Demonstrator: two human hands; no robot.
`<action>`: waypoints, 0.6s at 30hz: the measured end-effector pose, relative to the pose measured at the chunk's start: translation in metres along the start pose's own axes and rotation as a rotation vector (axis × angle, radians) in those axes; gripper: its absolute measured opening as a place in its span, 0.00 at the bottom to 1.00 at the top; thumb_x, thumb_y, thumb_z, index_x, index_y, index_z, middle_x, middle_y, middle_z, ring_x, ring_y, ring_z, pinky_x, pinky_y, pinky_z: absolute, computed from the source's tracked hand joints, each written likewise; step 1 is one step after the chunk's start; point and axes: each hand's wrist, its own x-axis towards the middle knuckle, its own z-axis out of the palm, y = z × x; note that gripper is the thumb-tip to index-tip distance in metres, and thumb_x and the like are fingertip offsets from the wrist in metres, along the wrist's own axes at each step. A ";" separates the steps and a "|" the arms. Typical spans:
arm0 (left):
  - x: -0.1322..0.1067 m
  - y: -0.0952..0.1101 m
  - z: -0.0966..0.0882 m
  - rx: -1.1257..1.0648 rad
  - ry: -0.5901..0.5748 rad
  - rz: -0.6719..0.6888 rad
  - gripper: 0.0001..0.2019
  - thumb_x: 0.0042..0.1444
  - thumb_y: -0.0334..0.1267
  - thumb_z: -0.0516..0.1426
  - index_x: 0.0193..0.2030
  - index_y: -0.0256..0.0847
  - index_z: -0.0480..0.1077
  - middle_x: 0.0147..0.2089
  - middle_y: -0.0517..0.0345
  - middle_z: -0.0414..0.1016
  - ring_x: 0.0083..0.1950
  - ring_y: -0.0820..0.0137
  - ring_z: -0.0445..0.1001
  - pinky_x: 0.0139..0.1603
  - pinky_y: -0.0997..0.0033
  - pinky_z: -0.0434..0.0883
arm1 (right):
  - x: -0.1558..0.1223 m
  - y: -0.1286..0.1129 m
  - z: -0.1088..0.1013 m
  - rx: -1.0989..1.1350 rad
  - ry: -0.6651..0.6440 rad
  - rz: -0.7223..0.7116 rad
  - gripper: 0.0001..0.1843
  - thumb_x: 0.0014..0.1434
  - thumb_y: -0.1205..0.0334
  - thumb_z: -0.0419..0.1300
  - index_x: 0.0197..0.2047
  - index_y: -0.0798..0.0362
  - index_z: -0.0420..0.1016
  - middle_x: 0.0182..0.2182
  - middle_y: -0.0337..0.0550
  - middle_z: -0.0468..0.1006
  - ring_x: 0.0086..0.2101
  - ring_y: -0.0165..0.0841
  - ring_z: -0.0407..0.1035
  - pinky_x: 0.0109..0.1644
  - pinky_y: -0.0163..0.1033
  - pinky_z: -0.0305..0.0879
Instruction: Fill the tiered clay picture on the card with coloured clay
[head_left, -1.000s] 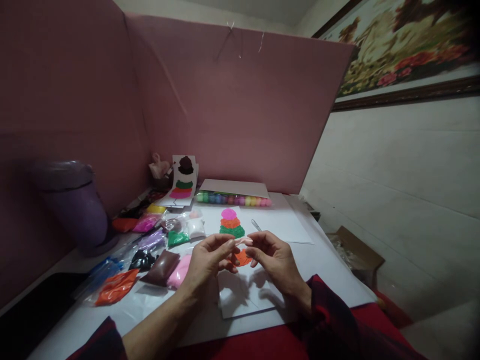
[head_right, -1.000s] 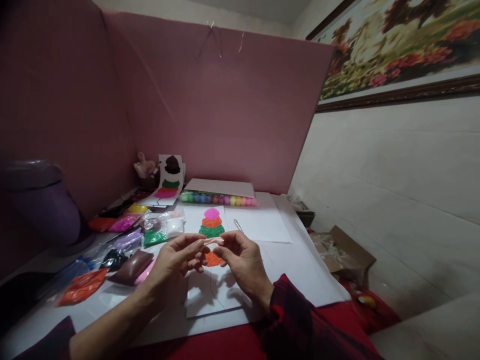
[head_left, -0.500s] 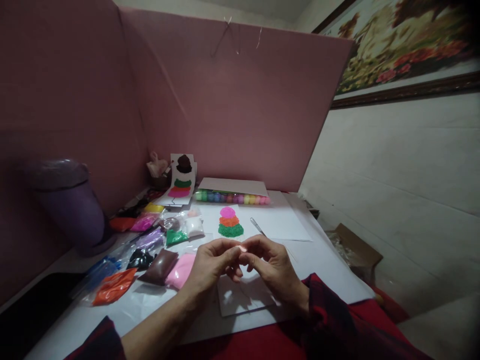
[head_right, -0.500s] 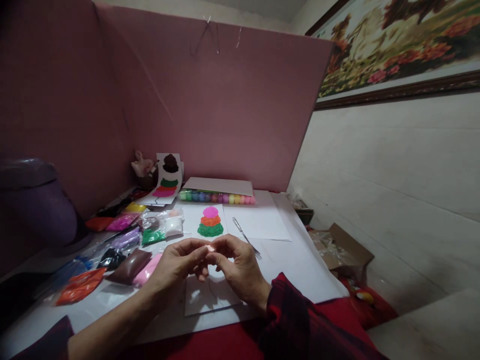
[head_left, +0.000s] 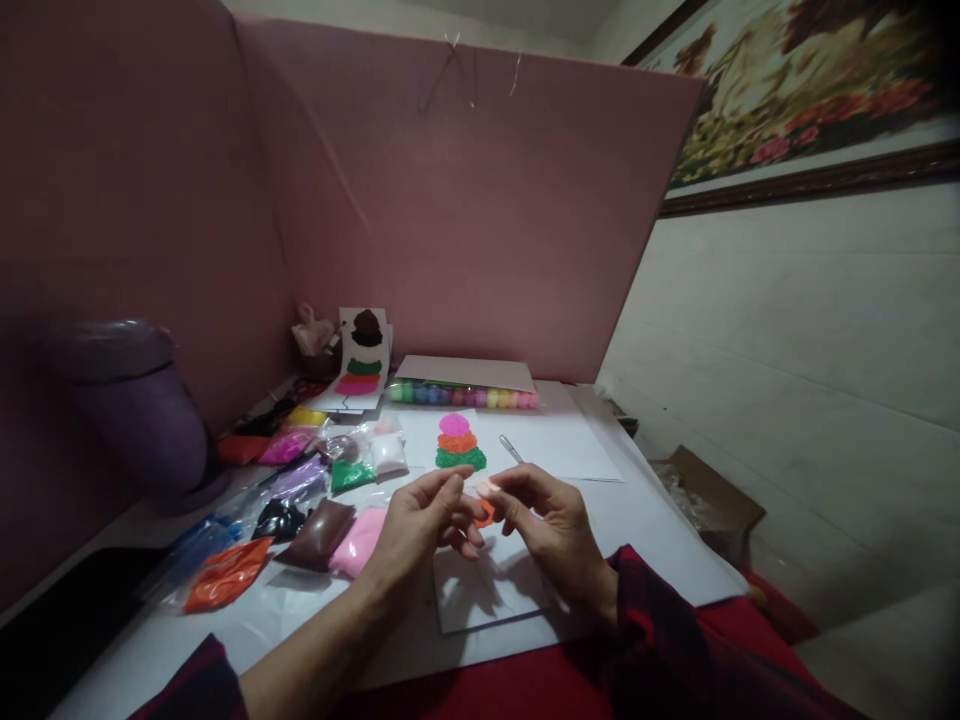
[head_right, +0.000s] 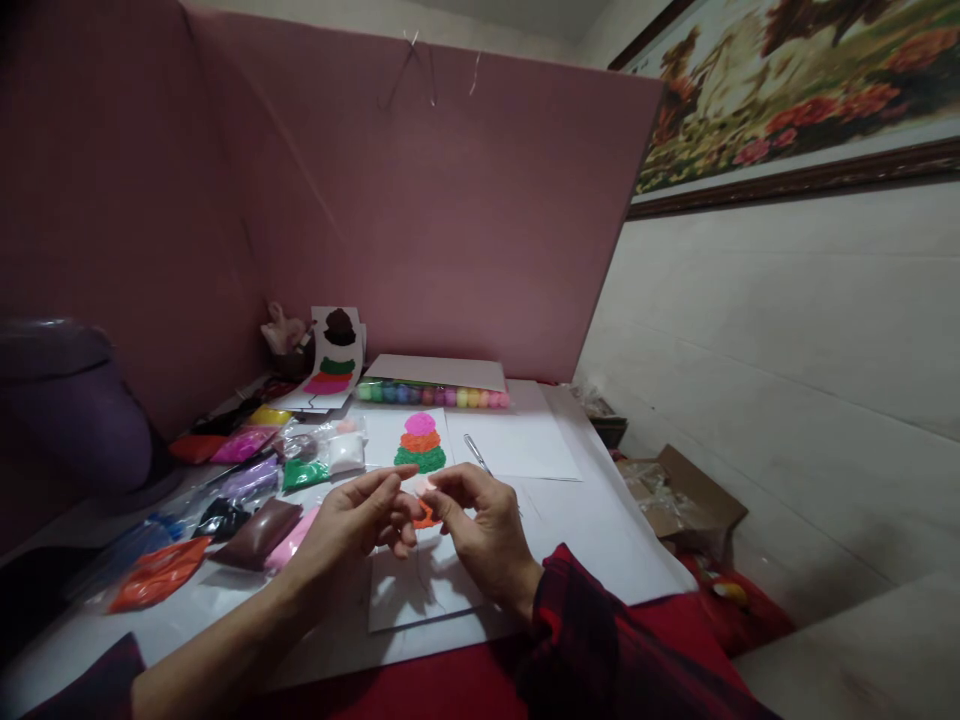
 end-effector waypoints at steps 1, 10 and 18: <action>0.000 0.001 0.000 -0.015 0.004 -0.016 0.21 0.52 0.46 0.59 0.46 0.31 0.68 0.26 0.53 0.74 0.22 0.70 0.71 0.21 0.73 0.68 | 0.000 0.000 0.000 -0.009 0.036 -0.013 0.04 0.57 0.62 0.60 0.35 0.53 0.72 0.26 0.39 0.73 0.25 0.29 0.68 0.25 0.33 0.68; -0.003 0.006 0.003 -0.186 -0.104 -0.140 0.24 0.59 0.52 0.50 0.45 0.29 0.69 0.27 0.54 0.71 0.22 0.74 0.67 0.22 0.76 0.66 | -0.001 -0.005 -0.002 -0.204 0.037 -0.102 0.03 0.59 0.63 0.58 0.36 0.52 0.73 0.30 0.41 0.73 0.29 0.31 0.68 0.31 0.37 0.67; -0.002 0.006 -0.001 -0.261 -0.215 -0.234 0.27 0.60 0.55 0.45 0.46 0.32 0.70 0.24 0.55 0.70 0.18 0.75 0.67 0.19 0.77 0.63 | -0.002 -0.006 -0.004 -0.280 0.035 -0.209 0.07 0.59 0.65 0.57 0.41 0.50 0.74 0.30 0.42 0.73 0.29 0.33 0.67 0.35 0.40 0.66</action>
